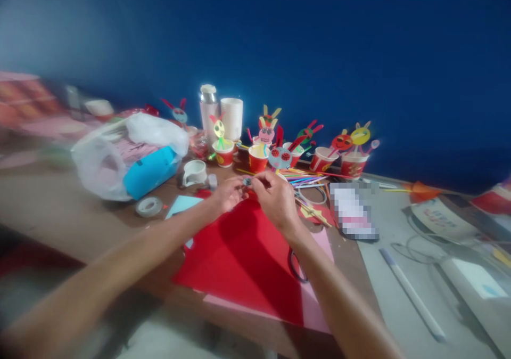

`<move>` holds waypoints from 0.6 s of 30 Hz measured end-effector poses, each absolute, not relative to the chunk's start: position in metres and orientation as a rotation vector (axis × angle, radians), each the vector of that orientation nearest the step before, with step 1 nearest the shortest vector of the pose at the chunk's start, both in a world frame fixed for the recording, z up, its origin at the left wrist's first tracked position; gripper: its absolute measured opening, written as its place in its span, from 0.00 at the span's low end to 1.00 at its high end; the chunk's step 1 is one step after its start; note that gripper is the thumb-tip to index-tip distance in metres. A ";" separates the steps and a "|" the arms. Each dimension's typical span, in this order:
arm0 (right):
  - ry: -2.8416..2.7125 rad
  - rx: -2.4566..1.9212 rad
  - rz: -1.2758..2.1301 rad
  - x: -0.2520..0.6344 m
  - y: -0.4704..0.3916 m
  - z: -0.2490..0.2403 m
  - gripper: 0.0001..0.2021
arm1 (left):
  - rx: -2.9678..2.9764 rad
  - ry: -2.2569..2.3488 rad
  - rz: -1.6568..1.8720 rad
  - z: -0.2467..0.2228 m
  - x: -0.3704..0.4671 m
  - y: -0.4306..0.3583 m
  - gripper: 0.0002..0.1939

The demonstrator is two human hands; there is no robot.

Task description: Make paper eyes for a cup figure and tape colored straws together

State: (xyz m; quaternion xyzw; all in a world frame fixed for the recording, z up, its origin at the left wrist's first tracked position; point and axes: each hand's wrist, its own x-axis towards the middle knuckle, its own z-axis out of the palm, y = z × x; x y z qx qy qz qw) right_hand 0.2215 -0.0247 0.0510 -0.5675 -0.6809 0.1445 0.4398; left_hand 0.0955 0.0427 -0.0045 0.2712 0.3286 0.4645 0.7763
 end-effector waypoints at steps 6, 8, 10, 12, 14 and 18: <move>-1.825 -1.657 0.070 0.209 -0.004 0.055 0.10 | 0.597 0.683 0.994 -0.011 0.096 0.051 0.10; -1.837 -1.768 0.019 0.206 0.001 0.055 0.10 | 0.596 0.678 0.996 -0.011 0.097 0.052 0.10; -1.846 -1.854 -0.008 0.205 0.005 0.056 0.11 | 0.596 0.671 0.998 -0.011 0.097 0.053 0.09; -1.868 -1.911 -0.023 0.204 0.008 0.056 0.12 | 0.595 0.664 0.997 -0.011 0.097 0.052 0.09; -1.891 -1.952 -0.038 0.204 0.009 0.057 0.12 | 0.594 0.657 0.999 -0.011 0.096 0.051 0.08; -1.903 -2.017 -0.080 0.202 0.011 0.059 0.12 | 0.590 0.679 1.005 -0.008 0.094 0.048 0.08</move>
